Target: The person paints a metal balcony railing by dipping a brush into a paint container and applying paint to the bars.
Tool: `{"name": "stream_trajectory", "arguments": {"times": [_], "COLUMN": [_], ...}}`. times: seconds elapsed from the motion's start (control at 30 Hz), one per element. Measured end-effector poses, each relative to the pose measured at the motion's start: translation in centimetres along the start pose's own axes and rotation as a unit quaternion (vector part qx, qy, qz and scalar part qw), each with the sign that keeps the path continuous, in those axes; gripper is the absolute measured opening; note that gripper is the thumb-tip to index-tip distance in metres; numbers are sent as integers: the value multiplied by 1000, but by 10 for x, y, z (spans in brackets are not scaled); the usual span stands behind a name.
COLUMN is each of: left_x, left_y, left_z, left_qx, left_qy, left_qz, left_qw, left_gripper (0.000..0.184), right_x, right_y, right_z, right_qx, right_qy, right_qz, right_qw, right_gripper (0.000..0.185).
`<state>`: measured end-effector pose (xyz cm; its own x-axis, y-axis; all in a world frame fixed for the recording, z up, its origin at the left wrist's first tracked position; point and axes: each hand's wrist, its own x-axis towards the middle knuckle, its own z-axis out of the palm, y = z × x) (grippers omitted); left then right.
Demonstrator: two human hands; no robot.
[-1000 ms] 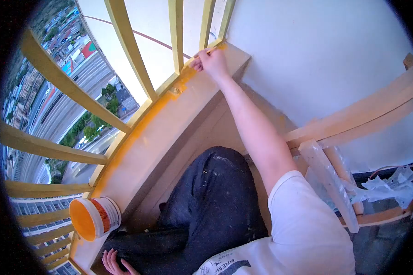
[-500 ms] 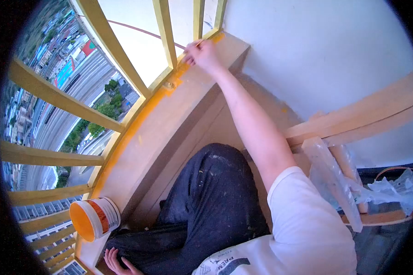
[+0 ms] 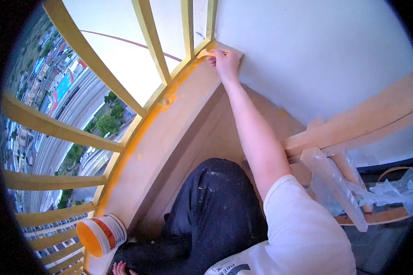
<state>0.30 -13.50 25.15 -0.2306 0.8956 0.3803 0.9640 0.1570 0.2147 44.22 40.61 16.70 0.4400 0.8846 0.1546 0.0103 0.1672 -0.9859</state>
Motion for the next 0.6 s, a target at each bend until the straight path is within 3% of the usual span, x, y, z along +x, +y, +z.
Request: {"name": "stream_trajectory", "arguments": {"times": [0.03, 0.07, 0.13, 0.17, 0.23, 0.27, 0.37, 0.4, 0.47, 0.5, 0.53, 0.6], "left_x": [1, 1, 1, 0, 2, 2, -3, -4, -2, 0, 1, -1], "left_y": [0, 0, 0, -1, 0, 1, -2, -3, -1, 1, 2, 3], "left_z": [-1, 0, 0, 0, -1, 0, 2, 0, -3, -1, 0, -2], "left_qx": [-1, 0, 3, 3, 1, 0, 7, 15, 10, 2, 0, 14], "left_qy": [-4, -4, -7, -7, -11, -14, -13, -12, -17, -17, -14, -17], "left_qz": [3, 6, -1, 2, 3, 1, -6, -11, -7, -4, -5, -9], "left_qw": [1000, 1000, 1000, 1000, 1000, 1000, 1000, 1000, 1000, 1000, 1000, 1000], "left_gripper": [31, 31, 31, 31, 31, 31, 31, 32, 32, 32, 32, 32], "right_x": [5, 15, 33, 27, 12, 13, 9, 4, -3, -17, -23, -32], "right_y": [7, 19, 39, 35, 12, 12, 16, 24, 29, 12, 1, -1], "right_z": [-1, -1, 2, 3, 7, 6, 7, 10, 21, 16, 15, 11], "right_qx": [-74, -73, -254, -254, -54, -54, -172, -172, -159, -85, -85, -129], "right_qy": [44, 46, 99, 100, -67, -67, 108, 110, -1, -99, -100, 32], "right_qz": [-92, -91, -190, -188, -10, -14, -138, -133, -111, -53, -57, -122], "right_qw": [992, 992, 943, 943, 996, 996, 969, 970, 981, 990, 990, 984], "right_gripper": [23, 23, 23, 23, 28, 28, 29, 29, 30, 28, 28, 28]}}
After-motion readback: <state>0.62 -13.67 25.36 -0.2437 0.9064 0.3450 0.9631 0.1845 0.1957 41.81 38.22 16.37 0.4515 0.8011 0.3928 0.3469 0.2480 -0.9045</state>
